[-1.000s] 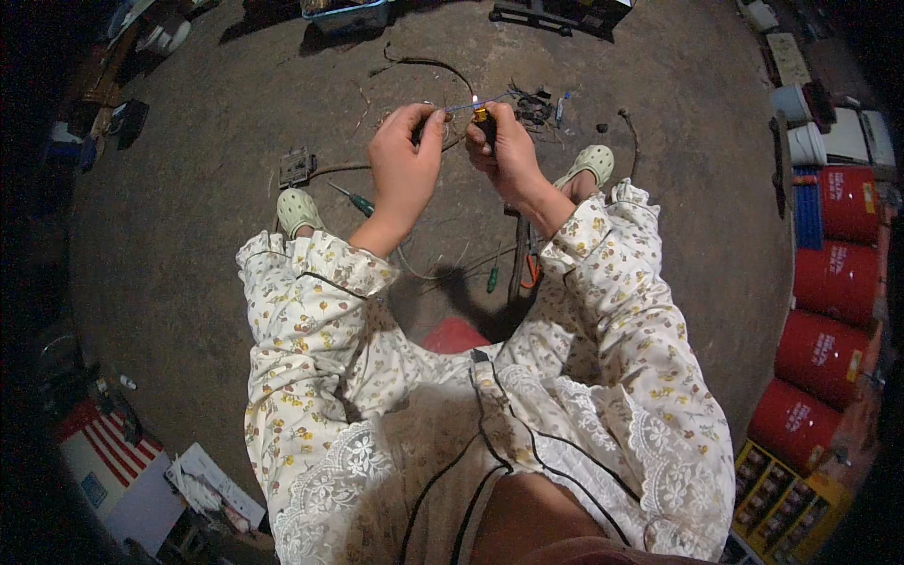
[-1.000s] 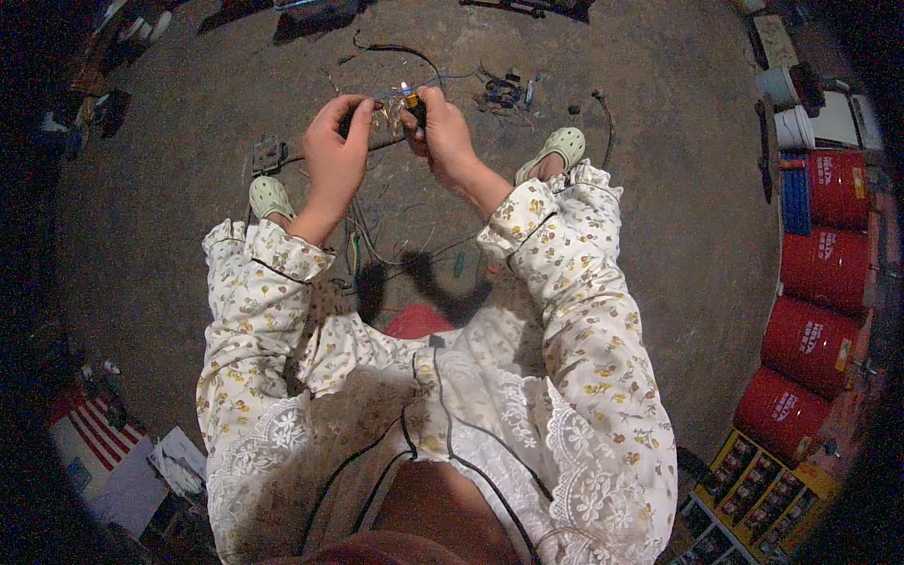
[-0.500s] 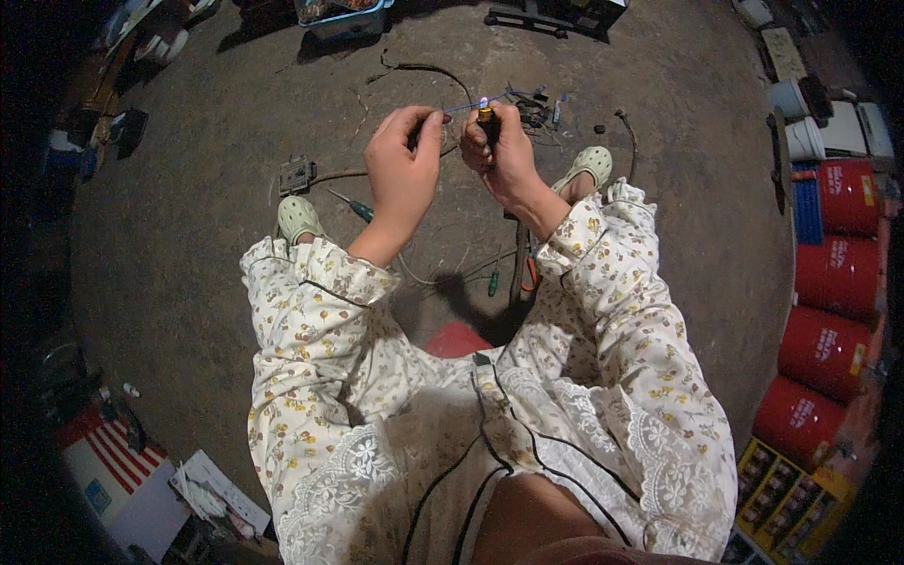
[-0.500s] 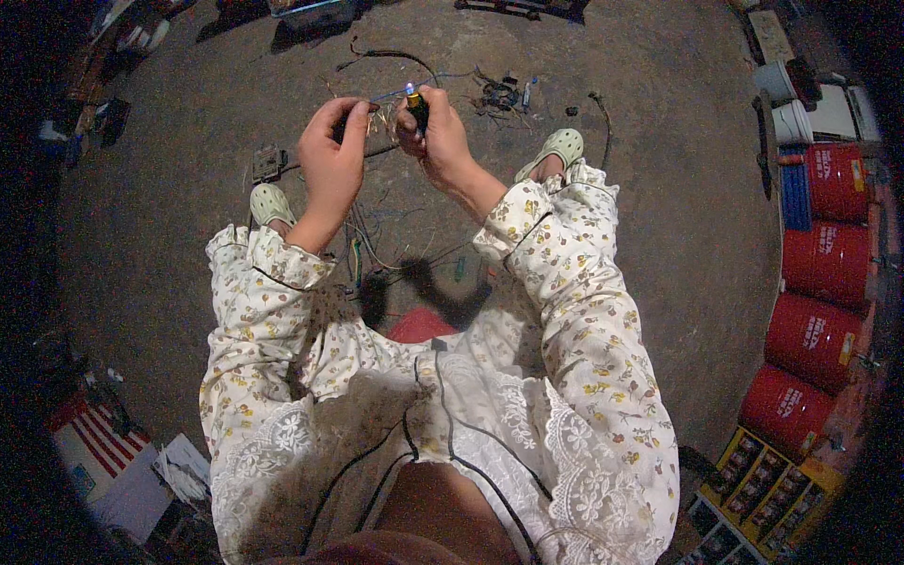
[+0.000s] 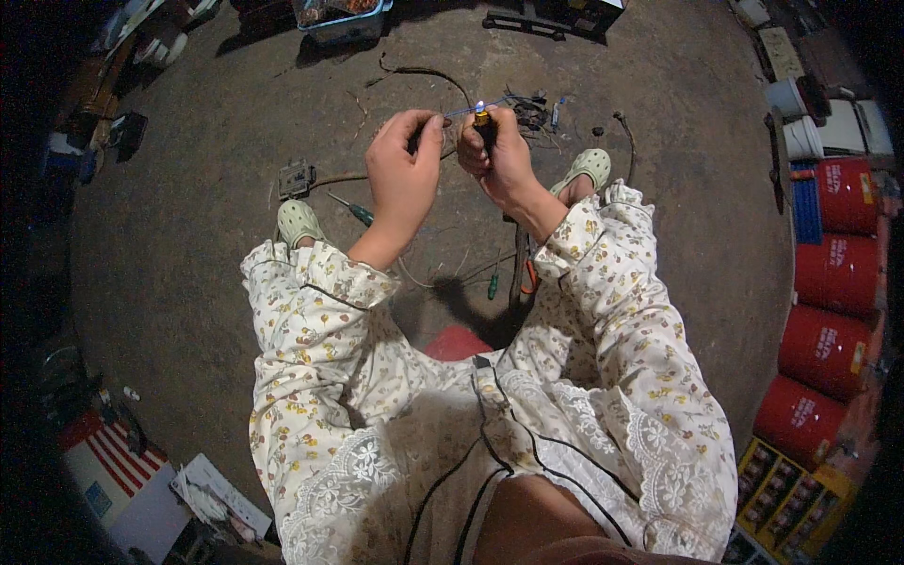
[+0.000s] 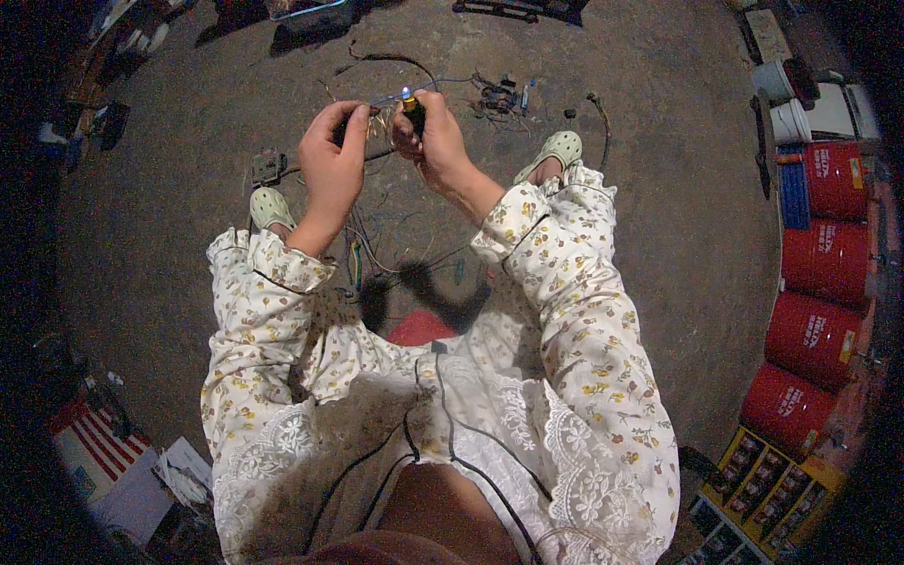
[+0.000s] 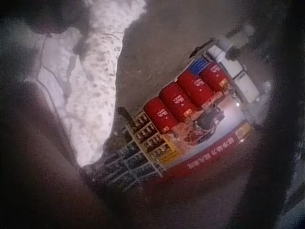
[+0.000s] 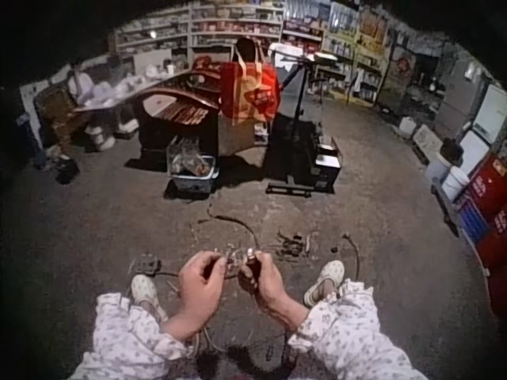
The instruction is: The person sits on the floor and uses a lighter to heat and shrink plastic tubing around wire connections. They repeatedly ignite the lighter, apply flame to the tubing, and adjust the wires with both hands.
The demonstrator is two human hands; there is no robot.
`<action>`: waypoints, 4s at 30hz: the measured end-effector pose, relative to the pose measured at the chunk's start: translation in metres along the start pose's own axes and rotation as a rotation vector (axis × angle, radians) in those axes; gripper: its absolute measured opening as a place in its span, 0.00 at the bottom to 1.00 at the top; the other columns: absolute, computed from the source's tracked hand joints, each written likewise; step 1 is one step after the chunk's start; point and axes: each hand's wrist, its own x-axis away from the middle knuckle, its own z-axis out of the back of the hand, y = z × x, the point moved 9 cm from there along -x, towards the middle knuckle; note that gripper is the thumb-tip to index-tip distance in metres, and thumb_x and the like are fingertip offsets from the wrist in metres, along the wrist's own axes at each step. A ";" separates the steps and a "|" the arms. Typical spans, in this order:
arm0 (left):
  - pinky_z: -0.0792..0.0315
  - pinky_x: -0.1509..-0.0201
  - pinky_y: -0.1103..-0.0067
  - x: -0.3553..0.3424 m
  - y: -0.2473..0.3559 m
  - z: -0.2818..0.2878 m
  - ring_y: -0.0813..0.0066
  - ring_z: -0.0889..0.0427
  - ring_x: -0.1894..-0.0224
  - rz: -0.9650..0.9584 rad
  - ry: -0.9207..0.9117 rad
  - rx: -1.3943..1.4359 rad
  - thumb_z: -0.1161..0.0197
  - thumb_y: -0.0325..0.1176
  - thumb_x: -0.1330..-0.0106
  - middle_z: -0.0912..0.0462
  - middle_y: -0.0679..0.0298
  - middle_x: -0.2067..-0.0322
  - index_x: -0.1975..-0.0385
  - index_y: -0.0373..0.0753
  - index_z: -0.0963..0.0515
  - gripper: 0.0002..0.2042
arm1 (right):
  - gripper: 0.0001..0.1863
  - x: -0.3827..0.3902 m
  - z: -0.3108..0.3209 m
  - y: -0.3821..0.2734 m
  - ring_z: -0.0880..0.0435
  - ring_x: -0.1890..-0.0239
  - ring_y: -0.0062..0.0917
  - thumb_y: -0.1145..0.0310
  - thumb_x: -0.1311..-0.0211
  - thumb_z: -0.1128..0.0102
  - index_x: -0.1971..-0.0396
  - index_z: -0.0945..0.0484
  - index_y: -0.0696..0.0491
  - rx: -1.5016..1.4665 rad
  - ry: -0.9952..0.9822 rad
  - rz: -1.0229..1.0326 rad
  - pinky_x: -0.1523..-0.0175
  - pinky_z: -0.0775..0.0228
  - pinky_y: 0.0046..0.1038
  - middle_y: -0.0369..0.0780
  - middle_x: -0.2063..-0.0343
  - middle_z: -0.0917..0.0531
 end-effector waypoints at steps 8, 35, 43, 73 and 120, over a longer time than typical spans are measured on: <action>0.33 0.67 0.82 -0.001 0.002 0.001 0.79 0.26 0.71 0.013 -0.010 0.009 0.44 0.32 0.39 0.22 0.63 0.74 0.70 0.31 0.25 0.09 | 0.23 -0.004 0.006 -0.002 0.46 0.91 0.15 0.51 0.39 0.65 0.88 0.38 0.50 -0.054 0.023 0.035 0.84 0.57 0.19 0.30 0.92 0.39; 0.34 0.72 0.80 -0.004 -0.007 -0.003 0.75 0.26 0.76 0.022 0.019 0.071 0.45 0.29 0.40 0.24 0.61 0.77 0.73 0.31 0.26 0.07 | 0.23 -0.006 0.007 -0.009 0.46 0.91 0.16 0.52 0.39 0.67 0.89 0.40 0.50 -0.123 0.004 0.048 0.84 0.56 0.19 0.30 0.92 0.41; 0.33 0.70 0.82 -0.009 -0.018 -0.005 0.78 0.27 0.74 0.073 0.004 0.075 0.45 0.30 0.39 0.25 0.63 0.77 0.72 0.30 0.26 0.08 | 0.22 -0.015 0.012 -0.004 0.47 0.90 0.16 0.53 0.39 0.68 0.88 0.41 0.50 -0.133 0.021 0.024 0.84 0.57 0.19 0.30 0.92 0.42; 0.33 0.63 0.84 -0.011 -0.018 -0.001 0.81 0.26 0.68 0.092 0.005 0.054 0.47 0.32 0.36 0.21 0.63 0.71 0.68 0.30 0.25 0.10 | 0.21 -0.022 0.043 -0.034 0.50 0.91 0.15 0.54 0.38 0.67 0.86 0.41 0.51 -0.251 0.086 0.165 0.85 0.60 0.19 0.32 0.91 0.43; 0.34 0.65 0.84 -0.020 -0.050 0.004 0.83 0.27 0.70 0.260 -0.013 0.006 0.45 0.33 0.38 0.21 0.64 0.74 0.70 0.29 0.24 0.11 | 0.28 0.003 0.014 0.009 0.41 0.87 0.11 0.39 0.42 0.58 0.80 0.31 0.52 0.119 0.148 0.013 0.82 0.54 0.15 0.29 0.87 0.34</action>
